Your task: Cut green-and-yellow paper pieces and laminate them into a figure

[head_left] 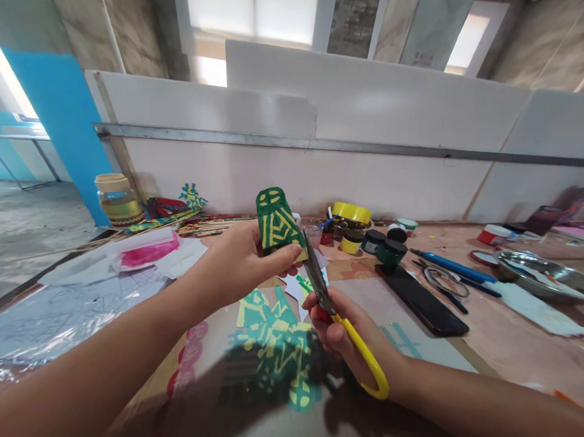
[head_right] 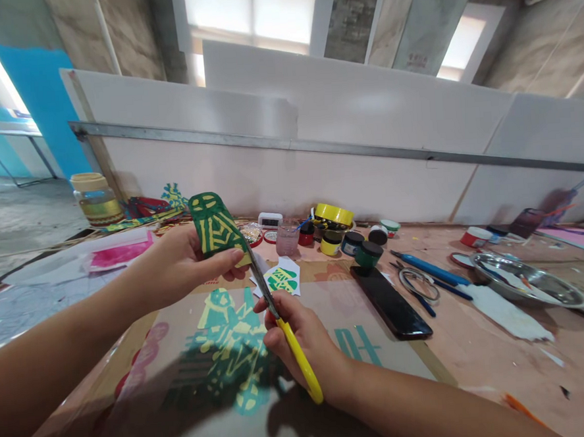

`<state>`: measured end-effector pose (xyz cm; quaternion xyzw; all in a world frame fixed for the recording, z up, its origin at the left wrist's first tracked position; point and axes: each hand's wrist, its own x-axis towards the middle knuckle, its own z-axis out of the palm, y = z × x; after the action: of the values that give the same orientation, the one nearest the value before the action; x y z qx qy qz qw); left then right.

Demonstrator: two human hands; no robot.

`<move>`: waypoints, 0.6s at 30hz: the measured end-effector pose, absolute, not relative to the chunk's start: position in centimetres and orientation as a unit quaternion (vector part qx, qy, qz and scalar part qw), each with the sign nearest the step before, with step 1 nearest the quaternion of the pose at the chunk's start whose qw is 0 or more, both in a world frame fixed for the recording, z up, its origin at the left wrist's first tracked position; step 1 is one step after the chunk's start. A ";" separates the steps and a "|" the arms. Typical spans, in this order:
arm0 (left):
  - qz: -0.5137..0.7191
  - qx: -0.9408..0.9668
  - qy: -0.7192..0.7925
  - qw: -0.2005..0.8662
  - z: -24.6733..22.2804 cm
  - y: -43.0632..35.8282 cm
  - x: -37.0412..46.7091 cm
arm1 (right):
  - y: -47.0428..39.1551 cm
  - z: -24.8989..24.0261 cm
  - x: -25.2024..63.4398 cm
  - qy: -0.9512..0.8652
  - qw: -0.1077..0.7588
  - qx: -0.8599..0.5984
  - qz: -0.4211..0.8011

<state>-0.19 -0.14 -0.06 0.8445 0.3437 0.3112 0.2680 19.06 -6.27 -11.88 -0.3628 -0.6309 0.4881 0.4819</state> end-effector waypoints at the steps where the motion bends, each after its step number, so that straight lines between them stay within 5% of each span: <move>1: 0.311 0.843 0.346 0.271 -0.1 -0.1 -0.2 | -6.3 -11.9 19.1 -0.632 0.481 -0.363 0.486; 18: 0.314 0.827 0.337 0.323 0.1 -0.5 -0.1 | -6.6 -11.7 19.1 -0.640 0.485 -0.396 0.446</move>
<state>-0.11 -0.52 0.11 0.8268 0.3369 0.3144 0.3227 19.15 -6.56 -11.67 -0.3959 -0.6399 0.4459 0.4847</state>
